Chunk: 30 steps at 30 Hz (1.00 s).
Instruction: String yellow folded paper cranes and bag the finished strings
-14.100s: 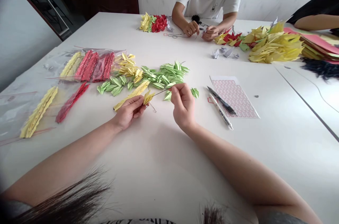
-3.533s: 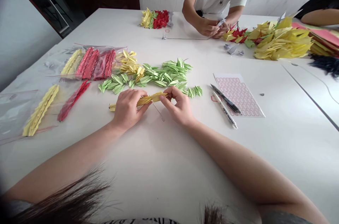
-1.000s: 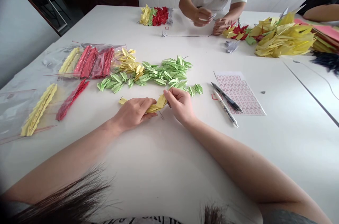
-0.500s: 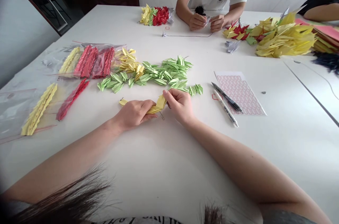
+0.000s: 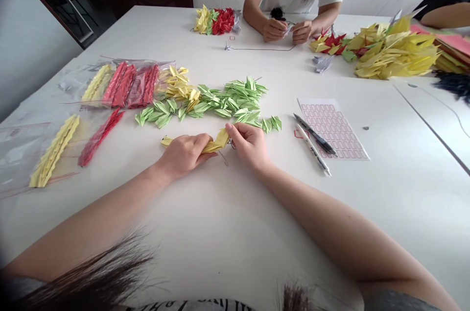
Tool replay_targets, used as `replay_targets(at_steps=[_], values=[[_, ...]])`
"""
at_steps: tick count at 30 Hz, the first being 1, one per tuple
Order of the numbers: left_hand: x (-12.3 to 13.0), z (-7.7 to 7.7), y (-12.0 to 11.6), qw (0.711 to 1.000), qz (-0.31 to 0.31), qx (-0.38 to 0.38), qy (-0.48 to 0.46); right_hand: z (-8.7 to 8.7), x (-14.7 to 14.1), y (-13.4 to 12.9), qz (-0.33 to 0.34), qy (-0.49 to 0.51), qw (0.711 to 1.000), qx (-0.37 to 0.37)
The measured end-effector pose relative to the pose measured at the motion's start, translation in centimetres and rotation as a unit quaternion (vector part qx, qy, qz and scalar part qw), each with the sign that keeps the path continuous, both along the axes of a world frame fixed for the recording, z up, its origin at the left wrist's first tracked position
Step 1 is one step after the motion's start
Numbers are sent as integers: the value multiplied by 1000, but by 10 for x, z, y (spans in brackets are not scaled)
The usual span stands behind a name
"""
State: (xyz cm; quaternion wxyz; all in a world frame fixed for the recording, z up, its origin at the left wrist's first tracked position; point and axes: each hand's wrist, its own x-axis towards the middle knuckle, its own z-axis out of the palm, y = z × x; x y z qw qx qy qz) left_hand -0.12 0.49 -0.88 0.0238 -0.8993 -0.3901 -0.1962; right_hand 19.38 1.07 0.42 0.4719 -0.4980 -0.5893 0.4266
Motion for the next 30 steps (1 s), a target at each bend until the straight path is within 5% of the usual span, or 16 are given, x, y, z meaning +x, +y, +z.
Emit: replay_targets(at_steps=[13, 21, 30], values=[[4, 7, -2, 994, 88, -42, 43, 4, 0, -2, -10, -37, 999, 29], [5, 12, -3, 994, 68, -58, 61, 5, 0, -1, -21, -53, 998, 32], [4, 12, -3, 995, 55, -69, 53, 7, 0, 0, -19, -40, 998, -51]])
